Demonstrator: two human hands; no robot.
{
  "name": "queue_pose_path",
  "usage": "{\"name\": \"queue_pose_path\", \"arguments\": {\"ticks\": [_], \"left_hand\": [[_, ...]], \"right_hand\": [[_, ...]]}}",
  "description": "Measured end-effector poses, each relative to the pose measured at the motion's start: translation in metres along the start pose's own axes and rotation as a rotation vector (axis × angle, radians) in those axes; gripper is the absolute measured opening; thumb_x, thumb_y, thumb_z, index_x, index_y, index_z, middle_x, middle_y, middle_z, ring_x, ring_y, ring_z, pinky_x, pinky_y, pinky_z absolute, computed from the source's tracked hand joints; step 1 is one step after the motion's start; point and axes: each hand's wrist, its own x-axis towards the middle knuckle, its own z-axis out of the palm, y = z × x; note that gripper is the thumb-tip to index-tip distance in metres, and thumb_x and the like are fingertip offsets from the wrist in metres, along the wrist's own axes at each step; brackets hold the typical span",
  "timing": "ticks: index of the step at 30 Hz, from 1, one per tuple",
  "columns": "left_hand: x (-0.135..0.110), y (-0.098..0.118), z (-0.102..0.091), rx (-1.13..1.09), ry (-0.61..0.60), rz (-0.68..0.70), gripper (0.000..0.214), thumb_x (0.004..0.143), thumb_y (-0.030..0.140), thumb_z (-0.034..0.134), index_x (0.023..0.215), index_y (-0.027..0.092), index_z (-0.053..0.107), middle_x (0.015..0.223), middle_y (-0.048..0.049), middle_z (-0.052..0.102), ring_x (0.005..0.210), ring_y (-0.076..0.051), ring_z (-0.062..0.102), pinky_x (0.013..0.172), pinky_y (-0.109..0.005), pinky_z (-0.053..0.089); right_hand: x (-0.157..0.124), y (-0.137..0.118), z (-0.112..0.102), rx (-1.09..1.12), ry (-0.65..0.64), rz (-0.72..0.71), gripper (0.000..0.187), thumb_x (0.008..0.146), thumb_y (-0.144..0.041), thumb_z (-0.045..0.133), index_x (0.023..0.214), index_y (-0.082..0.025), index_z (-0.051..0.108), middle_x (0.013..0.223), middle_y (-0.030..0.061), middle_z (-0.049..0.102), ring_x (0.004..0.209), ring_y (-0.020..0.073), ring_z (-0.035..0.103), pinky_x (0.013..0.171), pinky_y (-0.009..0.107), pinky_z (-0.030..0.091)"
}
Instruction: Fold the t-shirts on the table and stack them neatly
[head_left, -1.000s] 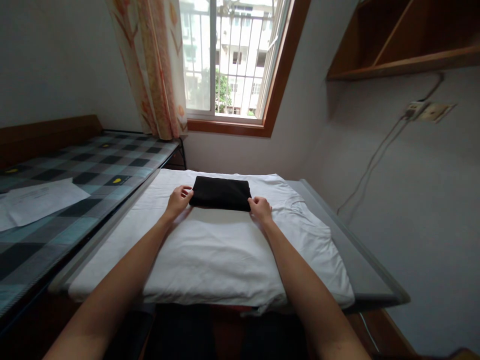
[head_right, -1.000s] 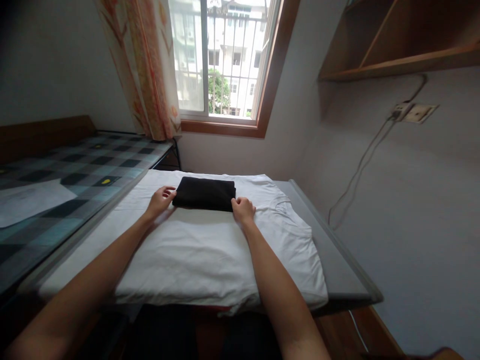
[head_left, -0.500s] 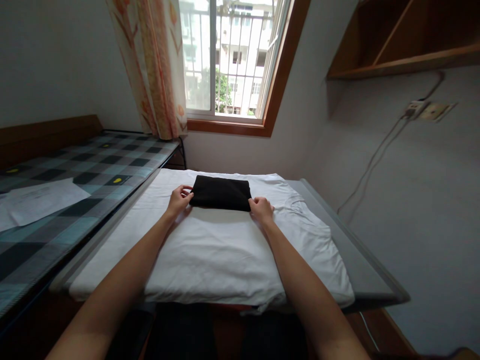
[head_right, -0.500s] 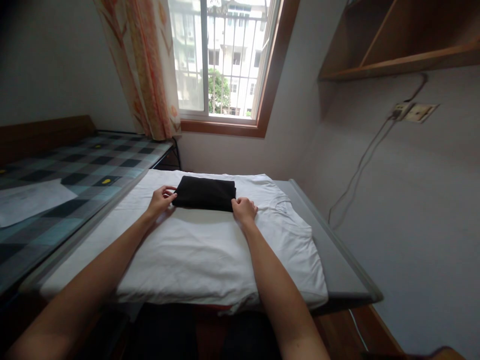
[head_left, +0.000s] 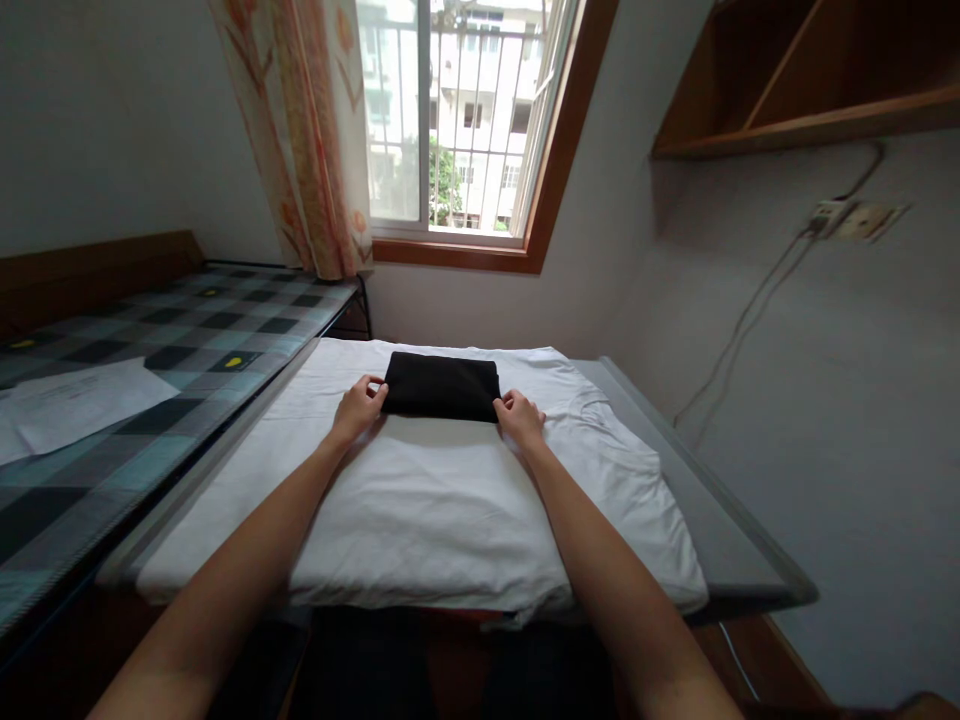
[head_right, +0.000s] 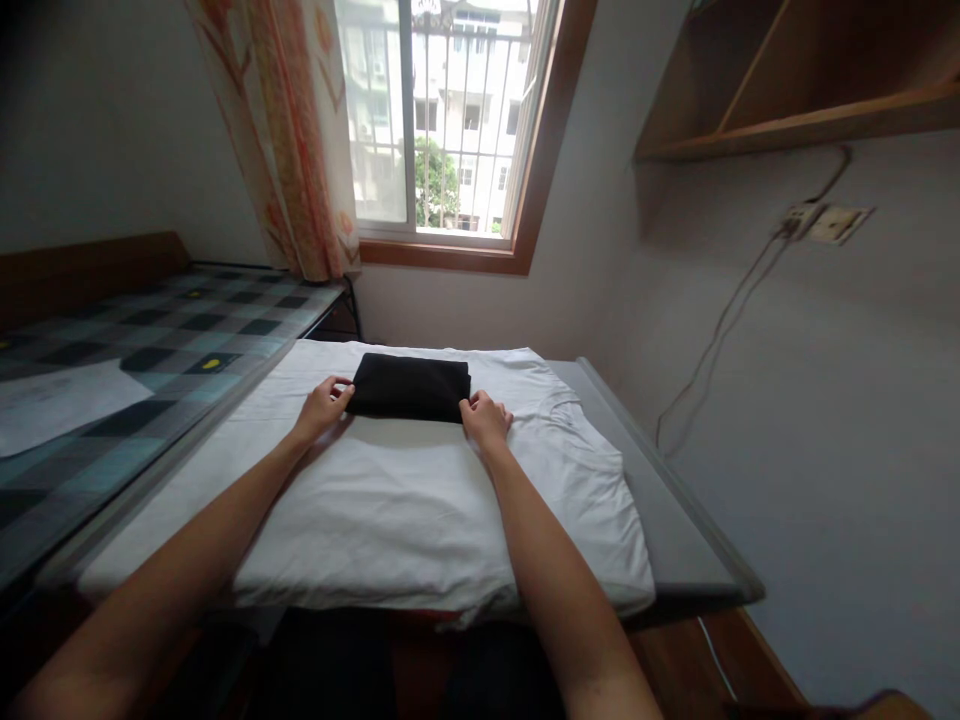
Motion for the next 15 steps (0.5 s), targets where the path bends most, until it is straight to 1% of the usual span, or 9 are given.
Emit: {"name": "queue_pose_path", "arguments": {"ticks": [3, 5, 9, 15], "left_hand": [[-0.0001, -0.0014, 0.0002, 0.054, -0.002, 0.001, 0.034, 0.086, 0.044, 0.049, 0.103, 0.019, 0.064, 0.076, -0.0040, 0.066, 0.070, -0.019, 0.063, 0.065, -0.026, 0.044], [-0.0005, -0.0006, 0.0001, 0.062, -0.004, 0.002, 0.033, 0.086, 0.044, 0.049, 0.104, 0.020, 0.064, 0.076, -0.0035, 0.066, 0.071, -0.019, 0.063, 0.065, -0.025, 0.044], [-0.0012, 0.0018, -0.0003, 0.063, -0.019, -0.005, 0.034, 0.086, 0.043, 0.049, 0.106, 0.019, 0.063, 0.075, -0.0030, 0.066, 0.069, -0.018, 0.063, 0.064, -0.025, 0.044], [-0.0005, 0.0020, -0.0005, 0.069, -0.032, -0.014, 0.033, 0.086, 0.041, 0.049, 0.107, 0.019, 0.063, 0.078, -0.0037, 0.067, 0.071, -0.018, 0.063, 0.066, -0.025, 0.045]], "right_hand": [[-0.0011, -0.0012, -0.0015, 0.059, -0.014, 0.000, 0.029, 0.084, -0.035, 0.049, 0.108, -0.025, 0.060, 0.090, 0.0022, 0.071, 0.104, 0.0262, 0.058, 0.094, 0.044, 0.032], [-0.0012, -0.0013, -0.0016, 0.073, -0.026, -0.009, 0.033, 0.084, -0.034, 0.048, 0.115, -0.026, 0.057, 0.090, 0.0016, 0.071, 0.104, 0.0263, 0.058, 0.095, 0.045, 0.031], [-0.0003, -0.0006, 0.0002, 0.057, -0.038, -0.021, 0.033, 0.085, -0.032, 0.045, 0.116, -0.026, 0.058, 0.093, 0.0023, 0.071, 0.105, 0.0267, 0.058, 0.095, 0.045, 0.031], [0.0013, 0.0011, 0.0022, 0.040, -0.049, -0.034, 0.033, 0.086, -0.034, 0.044, 0.115, -0.026, 0.059, 0.096, 0.0030, 0.072, 0.108, 0.0271, 0.058, 0.096, 0.045, 0.031]]}}
